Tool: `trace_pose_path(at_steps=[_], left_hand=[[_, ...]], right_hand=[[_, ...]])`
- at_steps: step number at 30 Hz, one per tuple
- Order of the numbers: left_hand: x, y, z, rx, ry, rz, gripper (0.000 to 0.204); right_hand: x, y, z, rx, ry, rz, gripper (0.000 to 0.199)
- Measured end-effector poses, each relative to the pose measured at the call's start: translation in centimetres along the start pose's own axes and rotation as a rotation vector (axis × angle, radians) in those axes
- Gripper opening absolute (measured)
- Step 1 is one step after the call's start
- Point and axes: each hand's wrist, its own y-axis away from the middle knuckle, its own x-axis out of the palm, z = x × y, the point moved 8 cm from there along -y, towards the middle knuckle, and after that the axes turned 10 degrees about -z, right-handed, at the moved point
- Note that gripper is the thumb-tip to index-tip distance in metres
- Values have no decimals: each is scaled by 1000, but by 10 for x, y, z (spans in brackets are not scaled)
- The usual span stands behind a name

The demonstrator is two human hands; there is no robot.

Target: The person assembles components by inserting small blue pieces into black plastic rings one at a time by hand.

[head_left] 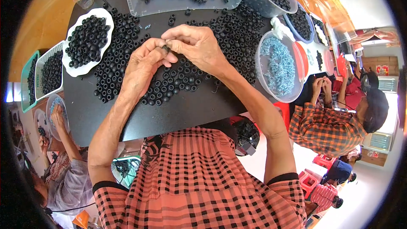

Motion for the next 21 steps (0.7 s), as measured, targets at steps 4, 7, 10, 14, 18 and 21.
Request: trace_pose_path(at_steps=[4, 7, 10, 14, 18, 21], left_hand=[[0, 0, -2, 4, -25, -16, 13], [0, 0, -3, 6, -33, -16, 12], [1, 1, -2, 5, -31, -18, 13], [2, 2, -2, 12, -28, -11, 14], [7, 2, -4, -6, 36, 32, 15], [8, 2, -4, -54, 137, 75, 16]], right_hand=[[-2, 1, -1, 144, -158, 41, 13], [-5, 1, 5, 29, -39, 36, 12], [-6, 1, 7, -57, -30, 10, 11], [-3, 2, 2, 34, -125, 3, 13], [-7, 3, 7, -10, -114, -26, 12], [-5, 3, 16, -102, -88, 7, 13]])
